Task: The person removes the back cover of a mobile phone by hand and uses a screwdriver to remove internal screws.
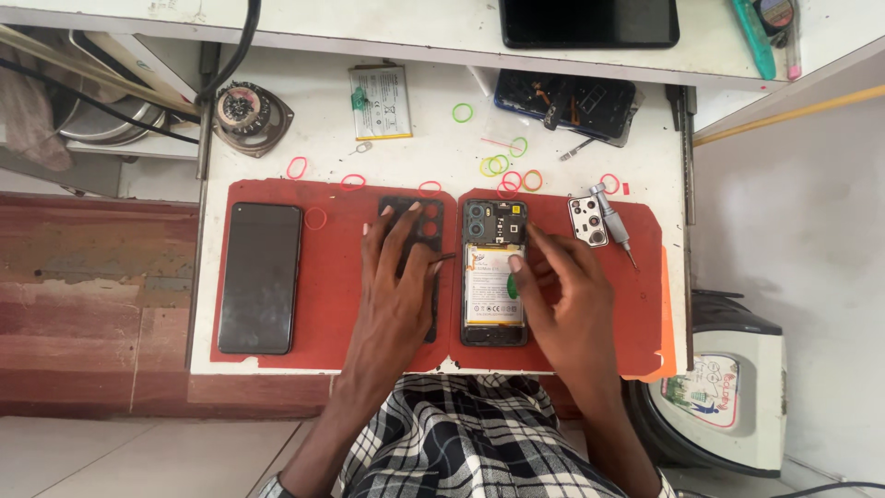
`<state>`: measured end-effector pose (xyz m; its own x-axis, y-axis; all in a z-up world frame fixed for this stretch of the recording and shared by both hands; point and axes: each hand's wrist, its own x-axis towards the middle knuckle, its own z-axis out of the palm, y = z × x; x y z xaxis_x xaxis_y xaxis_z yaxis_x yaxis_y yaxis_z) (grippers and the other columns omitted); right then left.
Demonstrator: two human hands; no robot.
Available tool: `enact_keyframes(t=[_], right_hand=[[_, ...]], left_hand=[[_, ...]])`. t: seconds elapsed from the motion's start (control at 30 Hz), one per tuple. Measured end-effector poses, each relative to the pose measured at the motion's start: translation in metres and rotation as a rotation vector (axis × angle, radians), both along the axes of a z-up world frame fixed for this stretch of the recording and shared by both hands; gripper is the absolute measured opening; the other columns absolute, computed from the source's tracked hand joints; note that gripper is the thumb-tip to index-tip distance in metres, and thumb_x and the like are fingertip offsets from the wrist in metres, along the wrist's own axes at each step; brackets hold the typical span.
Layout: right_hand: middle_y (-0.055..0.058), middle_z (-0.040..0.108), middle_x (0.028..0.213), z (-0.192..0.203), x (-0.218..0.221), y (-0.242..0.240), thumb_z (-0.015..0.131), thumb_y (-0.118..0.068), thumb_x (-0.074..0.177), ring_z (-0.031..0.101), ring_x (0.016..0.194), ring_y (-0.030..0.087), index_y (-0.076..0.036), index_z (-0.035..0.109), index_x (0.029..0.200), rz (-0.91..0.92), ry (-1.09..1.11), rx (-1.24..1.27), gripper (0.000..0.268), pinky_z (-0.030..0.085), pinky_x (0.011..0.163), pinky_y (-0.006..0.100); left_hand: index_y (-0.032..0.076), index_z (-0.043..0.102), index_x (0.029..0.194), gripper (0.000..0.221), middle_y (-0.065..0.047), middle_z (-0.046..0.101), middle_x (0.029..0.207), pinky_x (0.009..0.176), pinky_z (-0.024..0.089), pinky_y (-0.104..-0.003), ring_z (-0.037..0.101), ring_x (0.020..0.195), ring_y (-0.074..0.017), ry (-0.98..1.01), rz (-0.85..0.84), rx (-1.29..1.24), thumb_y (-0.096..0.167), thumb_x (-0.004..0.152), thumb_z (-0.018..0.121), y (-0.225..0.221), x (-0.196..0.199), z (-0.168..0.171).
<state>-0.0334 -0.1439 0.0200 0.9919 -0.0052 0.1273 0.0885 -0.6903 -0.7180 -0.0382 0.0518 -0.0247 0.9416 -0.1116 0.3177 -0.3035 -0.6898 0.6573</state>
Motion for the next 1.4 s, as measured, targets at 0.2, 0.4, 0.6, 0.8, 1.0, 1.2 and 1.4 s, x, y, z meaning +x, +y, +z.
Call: enact_keyframes(t=[0.2,0.4,0.6,0.8,1.0,1.2,1.4], right_hand=[[0.005,0.069,0.078,-0.005,-0.005,-0.021,0.071,-0.018,0.099,0.056,0.066,0.010,-0.003,0.079,0.110,0.094,0.315,0.348,0.021,0.044,0.060,0.024],[-0.001,0.076,0.080,-0.007,-0.002,-0.051,0.071,-0.015,0.096,0.064,0.068,0.004,-0.004,0.079,0.102,0.004,0.274,0.285,0.015,0.049,0.059,0.019],[0.009,0.069,0.059,0.009,-0.002,-0.060,0.082,-0.021,0.085,0.066,0.054,0.009,-0.011,0.084,0.103,-0.222,0.374,-0.080,0.020,0.044,0.049,0.025],[0.010,0.074,0.081,0.016,0.014,-0.078,0.083,-0.022,0.093,0.069,0.069,0.013,-0.007,0.080,0.108,-0.201,0.039,-0.137,0.021,0.051,0.060,0.026],[0.015,0.072,0.098,0.008,0.048,-0.097,0.083,-0.020,0.091,0.071,0.079,0.017,-0.002,0.072,0.118,-0.003,0.041,-0.234,0.034,0.058,0.070,0.030],[0.013,0.075,0.103,0.012,0.064,-0.124,0.073,-0.015,0.098,0.072,0.084,0.017,-0.001,0.068,0.117,0.080,0.308,0.064,0.024,0.061,0.075,0.033],[0.018,0.073,0.121,0.010,0.068,-0.110,0.059,0.000,0.104,0.076,0.108,0.025,-0.004,0.032,0.133,0.309,0.229,0.671,0.040,0.066,0.095,0.040]], left_hand=[[0.014,0.069,0.114,0.018,-0.010,0.048,0.155,0.128,0.034,-0.062,0.043,0.147,-0.0340,-0.246,-0.231,0.070,0.004,0.098,0.069,-0.017,-0.005,-0.004],[0.015,0.074,0.133,0.058,-0.013,0.053,0.151,0.123,0.038,-0.056,0.047,0.141,-0.0343,-0.227,-0.278,0.089,-0.012,0.083,0.062,-0.026,0.005,0.004],[0.006,0.070,0.115,0.022,-0.013,0.060,0.133,0.113,0.047,-0.053,0.054,0.129,-0.0324,-0.213,-0.117,0.013,0.009,0.093,0.075,0.008,0.026,0.012],[0.006,0.071,0.118,0.023,-0.015,0.059,0.136,0.108,0.048,-0.050,0.053,0.131,-0.0372,-0.118,-0.024,-0.041,0.011,0.096,0.073,0.021,0.028,0.000],[0.008,0.072,0.118,0.021,-0.014,0.058,0.141,0.111,0.048,-0.050,0.052,0.135,-0.0383,-0.132,0.014,-0.077,0.011,0.097,0.072,0.023,0.023,-0.003],[0.010,0.073,0.116,0.019,-0.012,0.059,0.140,0.110,0.048,-0.048,0.053,0.134,-0.0361,-0.070,0.020,-0.097,0.011,0.097,0.072,0.024,0.017,-0.002],[0.008,0.073,0.117,0.020,-0.013,0.059,0.141,0.111,0.048,-0.048,0.052,0.135,-0.0358,-0.098,-0.002,-0.054,0.011,0.097,0.071,0.024,0.009,-0.001]])
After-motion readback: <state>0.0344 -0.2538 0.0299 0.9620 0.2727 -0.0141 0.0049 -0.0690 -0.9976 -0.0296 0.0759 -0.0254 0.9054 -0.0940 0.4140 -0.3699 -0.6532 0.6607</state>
